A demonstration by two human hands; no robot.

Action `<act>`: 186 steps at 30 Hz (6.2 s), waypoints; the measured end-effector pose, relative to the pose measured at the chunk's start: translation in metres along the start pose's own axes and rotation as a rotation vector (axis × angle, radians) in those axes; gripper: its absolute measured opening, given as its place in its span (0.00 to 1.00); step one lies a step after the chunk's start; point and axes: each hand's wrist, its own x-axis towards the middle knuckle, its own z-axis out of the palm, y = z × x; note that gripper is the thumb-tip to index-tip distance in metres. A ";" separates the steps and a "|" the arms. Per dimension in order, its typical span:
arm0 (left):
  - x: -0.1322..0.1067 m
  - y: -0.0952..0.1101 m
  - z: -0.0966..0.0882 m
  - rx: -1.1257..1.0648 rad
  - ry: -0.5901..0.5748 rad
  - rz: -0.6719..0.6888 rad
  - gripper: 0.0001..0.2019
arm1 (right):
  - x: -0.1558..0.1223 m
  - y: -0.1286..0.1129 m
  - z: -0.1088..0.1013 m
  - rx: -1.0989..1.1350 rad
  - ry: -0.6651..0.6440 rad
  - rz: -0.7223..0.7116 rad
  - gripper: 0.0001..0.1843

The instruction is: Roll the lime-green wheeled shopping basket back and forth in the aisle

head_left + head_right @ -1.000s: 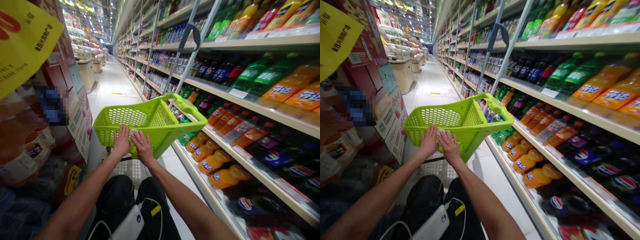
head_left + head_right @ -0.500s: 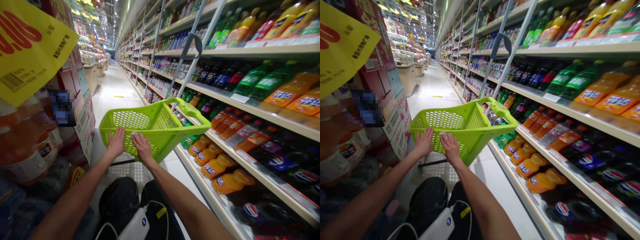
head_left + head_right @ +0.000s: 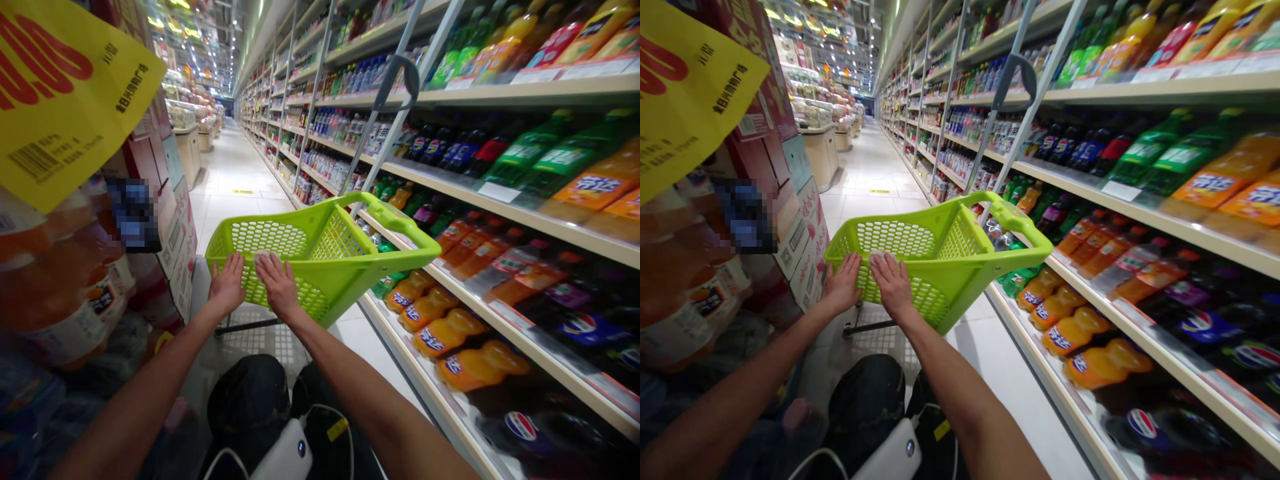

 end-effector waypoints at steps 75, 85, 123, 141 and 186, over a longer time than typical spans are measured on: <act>-0.024 -0.054 -0.029 0.134 -0.175 0.044 0.33 | -0.030 -0.015 0.003 -0.025 -0.027 -0.129 0.21; -0.026 -0.039 -0.031 0.121 -0.213 -0.060 0.33 | -0.008 -0.026 0.001 -0.053 0.078 -0.069 0.20; -0.006 0.023 -0.022 0.109 -0.100 0.085 0.34 | -0.069 0.010 0.006 -0.017 -0.056 0.011 0.20; -0.008 0.050 -0.020 0.109 -0.080 0.126 0.34 | -0.087 0.032 0.001 -0.086 -0.102 0.089 0.21; 0.013 0.141 -0.048 0.073 -0.111 0.276 0.33 | -0.097 0.092 -0.047 -0.226 0.184 0.144 0.20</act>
